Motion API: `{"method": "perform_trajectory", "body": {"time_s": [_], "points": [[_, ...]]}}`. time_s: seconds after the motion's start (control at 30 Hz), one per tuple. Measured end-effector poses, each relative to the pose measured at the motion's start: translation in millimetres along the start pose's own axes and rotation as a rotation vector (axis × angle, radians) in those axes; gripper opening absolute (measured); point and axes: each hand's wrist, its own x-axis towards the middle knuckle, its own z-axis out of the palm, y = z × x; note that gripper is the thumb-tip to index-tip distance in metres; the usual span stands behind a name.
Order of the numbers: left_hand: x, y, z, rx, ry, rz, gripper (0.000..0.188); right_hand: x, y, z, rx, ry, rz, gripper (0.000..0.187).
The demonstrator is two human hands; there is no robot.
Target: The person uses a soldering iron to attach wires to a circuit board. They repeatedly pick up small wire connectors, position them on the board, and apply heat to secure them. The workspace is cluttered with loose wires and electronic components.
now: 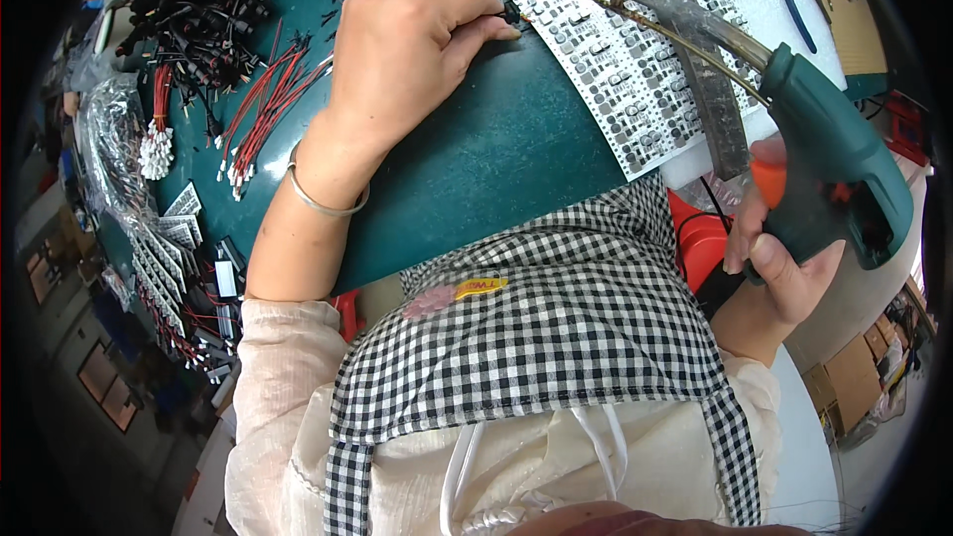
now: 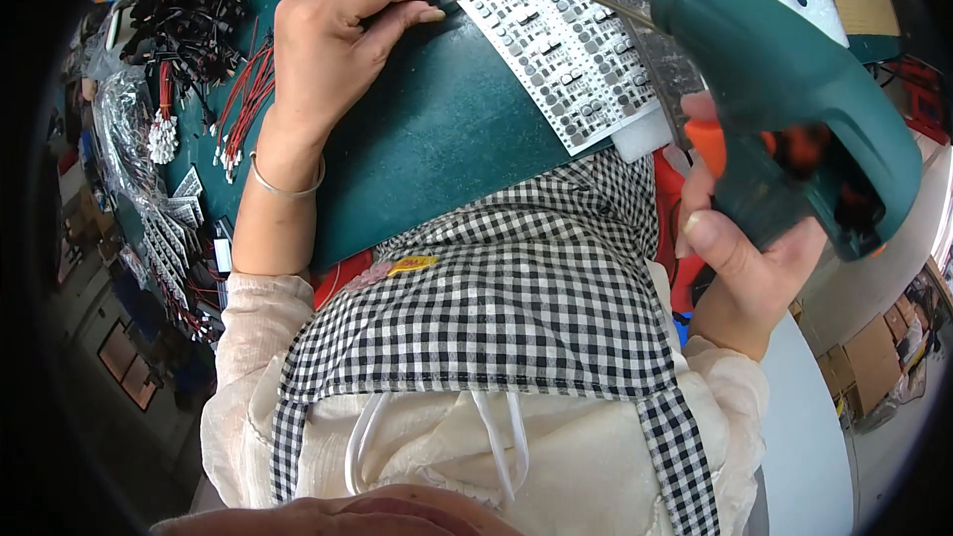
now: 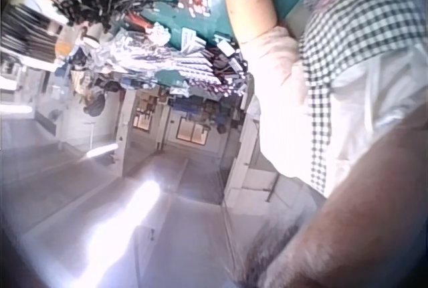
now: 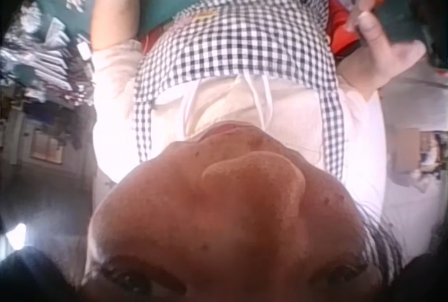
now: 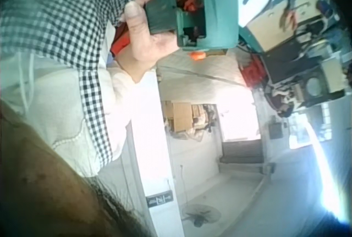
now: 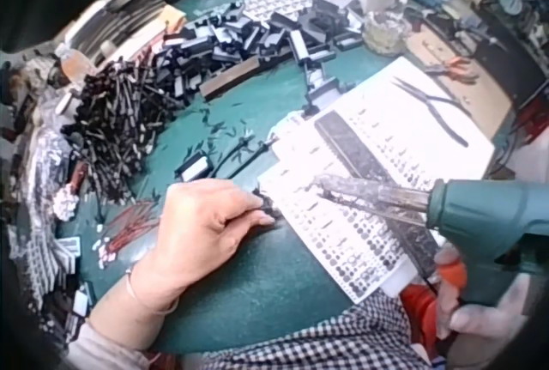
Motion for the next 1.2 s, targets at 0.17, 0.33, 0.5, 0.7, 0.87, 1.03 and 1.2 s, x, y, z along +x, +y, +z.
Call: {"method": "perform_trajectory", "body": {"time_s": [0.17,0.33,0.5,0.7,0.87,1.03,1.2], "points": [[0.5,-7.4,1.0,0.033,0.01,0.106,0.017,3.3,3.4,-2.8,0.014,-0.036,0.003,0.081],[2.2,-0.7,-1.1,-0.207,-0.132,-0.242,0.018,3.8,1.8,-2.5,0.073,-0.006,-0.018,0.079],[-1.7,-8.1,5.6,-0.126,0.056,0.036,0.02,7.0,2.7,-3.6,0.08,-0.016,-0.027,0.079],[1.6,-6.2,8.7,0.036,0.158,0.225,0.014,7.3,3.3,-7.1,0.009,-0.044,-0.02,0.081],[-0.6,6.6,4.2,0.213,0.115,0.288,0.019,6.5,-2.5,6.5,-0.013,0.063,-0.05,0.08],[-4.8,7.7,16.6,0.288,0.214,0.273,0.009,2.7,3.6,-6.1,0.001,-0.013,-0.047,0.08],[-9.2,13.1,15.6,0.301,0.133,0.17,0.017,0.2,2.1,-5.1,-0.013,-0.005,-0.041,0.08]]}}
